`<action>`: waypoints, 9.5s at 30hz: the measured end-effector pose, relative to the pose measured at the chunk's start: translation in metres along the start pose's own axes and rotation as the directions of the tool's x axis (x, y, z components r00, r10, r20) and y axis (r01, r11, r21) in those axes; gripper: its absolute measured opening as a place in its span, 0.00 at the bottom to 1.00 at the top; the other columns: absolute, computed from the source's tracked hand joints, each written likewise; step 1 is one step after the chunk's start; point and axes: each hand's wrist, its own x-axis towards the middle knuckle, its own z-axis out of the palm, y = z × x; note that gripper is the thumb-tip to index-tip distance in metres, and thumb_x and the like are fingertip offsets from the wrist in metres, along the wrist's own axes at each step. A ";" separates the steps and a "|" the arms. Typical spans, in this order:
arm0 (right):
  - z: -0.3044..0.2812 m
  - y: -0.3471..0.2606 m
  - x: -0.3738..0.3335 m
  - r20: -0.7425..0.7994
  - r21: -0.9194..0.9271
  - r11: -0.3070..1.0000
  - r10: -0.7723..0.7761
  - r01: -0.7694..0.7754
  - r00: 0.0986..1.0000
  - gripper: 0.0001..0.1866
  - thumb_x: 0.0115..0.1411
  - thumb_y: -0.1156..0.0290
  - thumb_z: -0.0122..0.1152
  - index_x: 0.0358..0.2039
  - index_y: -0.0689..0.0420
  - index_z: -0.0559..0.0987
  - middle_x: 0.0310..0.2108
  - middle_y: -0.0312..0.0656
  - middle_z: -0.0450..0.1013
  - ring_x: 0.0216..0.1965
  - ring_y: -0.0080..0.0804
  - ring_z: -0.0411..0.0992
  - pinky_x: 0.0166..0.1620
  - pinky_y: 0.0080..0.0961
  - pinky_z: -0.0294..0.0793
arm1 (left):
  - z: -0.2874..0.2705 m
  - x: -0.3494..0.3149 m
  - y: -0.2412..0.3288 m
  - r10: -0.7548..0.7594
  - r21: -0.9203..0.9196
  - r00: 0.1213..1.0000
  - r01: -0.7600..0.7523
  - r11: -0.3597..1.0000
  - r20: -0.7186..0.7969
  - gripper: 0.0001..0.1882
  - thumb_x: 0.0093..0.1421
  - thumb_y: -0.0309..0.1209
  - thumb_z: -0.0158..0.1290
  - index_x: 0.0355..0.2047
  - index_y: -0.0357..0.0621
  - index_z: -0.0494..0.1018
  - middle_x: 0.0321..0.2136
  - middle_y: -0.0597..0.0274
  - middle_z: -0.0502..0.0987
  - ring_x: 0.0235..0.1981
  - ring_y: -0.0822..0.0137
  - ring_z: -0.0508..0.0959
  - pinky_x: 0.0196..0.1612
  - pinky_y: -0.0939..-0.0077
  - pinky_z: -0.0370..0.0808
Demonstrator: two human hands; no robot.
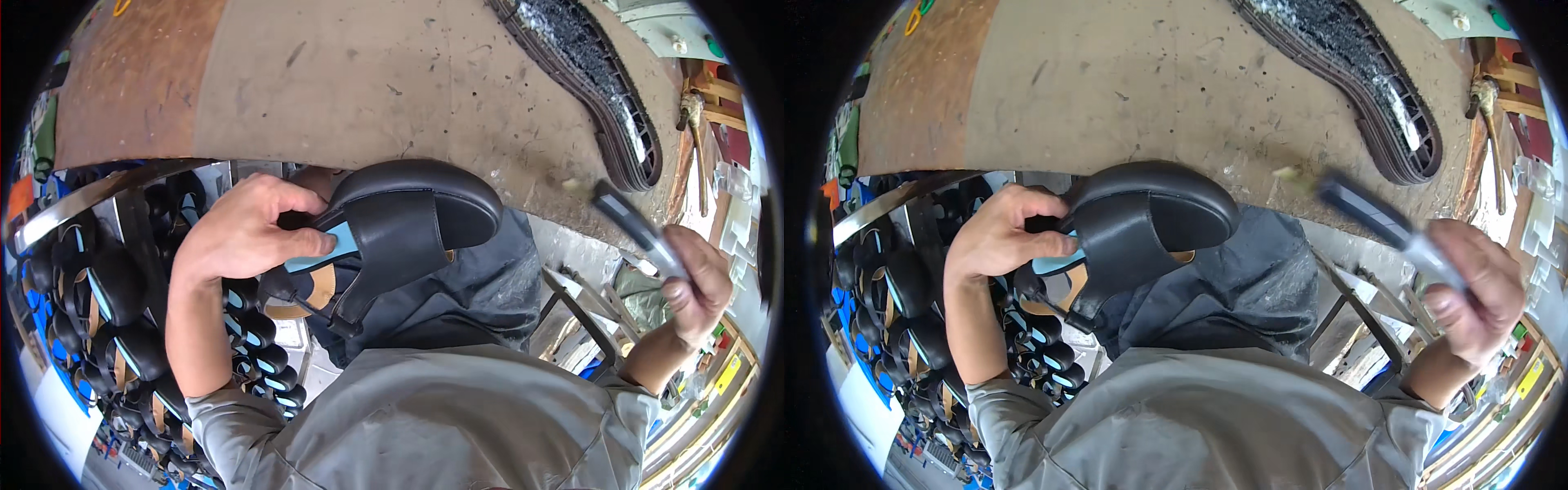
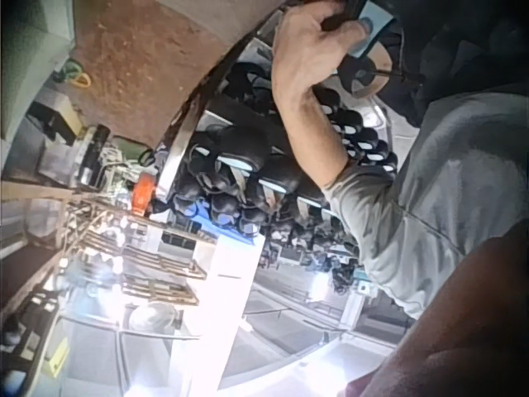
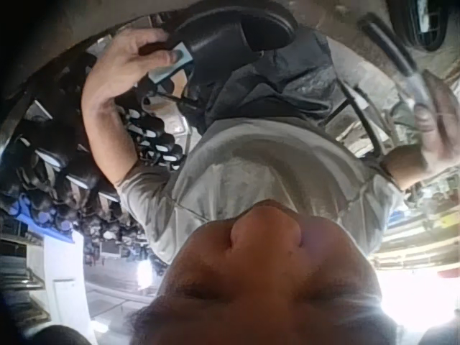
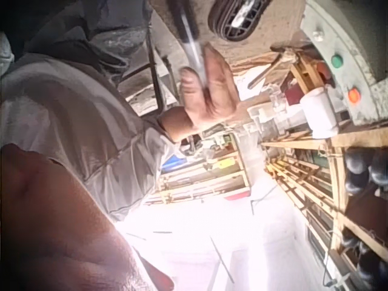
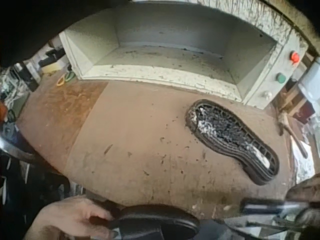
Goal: The person uses a syringe to apply glue to the seams of black sandals. They work on multiple pairs, picking up each sandal, injecting the adhesive along the edges, and placing the finished items on a nearby shelf.
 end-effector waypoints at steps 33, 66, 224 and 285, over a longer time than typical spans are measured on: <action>0.052 -0.043 0.047 0.082 -0.417 0.903 -0.077 0.105 0.994 0.16 0.46 0.62 0.62 0.30 0.63 0.80 0.26 0.45 0.77 0.24 0.33 0.70 0.34 0.28 0.67 | 0.009 0.000 -0.008 0.127 -0.055 0.985 -0.134 0.989 -0.119 0.13 0.42 0.29 0.63 0.28 0.34 0.76 0.22 0.49 0.76 0.24 0.56 0.77 0.29 0.70 0.71; 0.043 -0.037 0.011 0.085 -0.425 0.903 -0.029 0.063 0.996 0.15 0.49 0.66 0.59 0.30 0.66 0.79 0.26 0.48 0.77 0.24 0.34 0.72 0.33 0.27 0.66 | 0.074 -0.008 -0.039 0.086 -0.424 0.975 -0.167 0.890 -0.203 0.13 0.46 0.24 0.63 0.34 0.33 0.77 0.27 0.57 0.78 0.28 0.70 0.75 0.34 0.78 0.69; 0.060 -0.079 -0.106 -0.114 -0.302 0.874 0.365 -0.382 0.924 0.13 0.49 0.67 0.57 0.31 0.63 0.78 0.23 0.43 0.76 0.21 0.30 0.70 0.35 0.27 0.64 | 0.234 0.053 0.045 0.339 -0.959 0.908 -0.180 -0.217 -0.247 0.22 0.56 0.39 0.55 0.46 0.38 0.67 0.44 0.53 0.68 0.60 0.47 0.57 0.60 0.57 0.62; 0.153 0.020 0.014 -0.533 0.788 0.593 0.521 0.166 0.667 0.24 0.60 0.75 0.55 0.56 0.67 0.64 0.37 0.39 0.73 0.20 0.12 0.63 0.22 0.10 0.61 | -0.297 0.104 0.028 -0.234 -0.649 0.786 -0.260 0.715 -0.573 0.12 0.57 0.39 0.50 0.30 0.43 0.74 0.21 0.62 0.75 0.24 0.66 0.74 0.29 0.68 0.73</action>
